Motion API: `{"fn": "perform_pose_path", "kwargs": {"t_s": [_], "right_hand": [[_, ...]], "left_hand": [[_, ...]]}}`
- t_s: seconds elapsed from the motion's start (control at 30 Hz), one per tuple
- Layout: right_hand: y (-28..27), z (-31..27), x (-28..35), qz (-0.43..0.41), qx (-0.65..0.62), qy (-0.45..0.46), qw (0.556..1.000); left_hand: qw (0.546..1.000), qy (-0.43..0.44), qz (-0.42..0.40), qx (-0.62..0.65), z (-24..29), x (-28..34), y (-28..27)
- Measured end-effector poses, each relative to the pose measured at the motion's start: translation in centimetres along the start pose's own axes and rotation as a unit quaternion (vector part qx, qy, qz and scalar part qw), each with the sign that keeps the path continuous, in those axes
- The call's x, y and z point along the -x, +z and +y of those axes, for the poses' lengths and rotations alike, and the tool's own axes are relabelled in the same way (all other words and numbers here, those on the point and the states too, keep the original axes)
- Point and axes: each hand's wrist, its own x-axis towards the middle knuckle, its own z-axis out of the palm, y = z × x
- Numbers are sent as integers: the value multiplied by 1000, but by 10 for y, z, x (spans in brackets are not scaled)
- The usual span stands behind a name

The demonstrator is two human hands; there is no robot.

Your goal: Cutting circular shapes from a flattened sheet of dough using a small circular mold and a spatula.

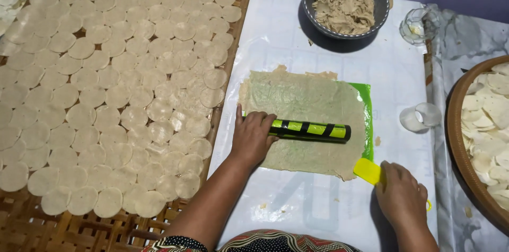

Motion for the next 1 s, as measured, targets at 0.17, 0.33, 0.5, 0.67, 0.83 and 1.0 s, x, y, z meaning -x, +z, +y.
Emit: {"fn": "perform_pose_path", "kwargs": {"t_s": [0.17,0.33,0.5,0.67,0.83,1.0], "right_hand": [[15,23,12,-70,11,73,995],[31,58,2,-91,-84,75,989],[-1,13,-34,30,-157,-2,987],[-35,-57,-99,25,-126,-38,991],[-40,-103,-173,74,-130,-121,981],[-44,-168,-221,24,-93,-168,981]], "left_hand": [[999,33,32,-18,13,25,1],[996,75,31,-46,19,75,3],[998,65,-9,3,23,91,1],[997,56,-37,31,28,89,-10],[996,45,-61,45,30,88,-14],[996,43,-57,59,26,86,-13]]}}
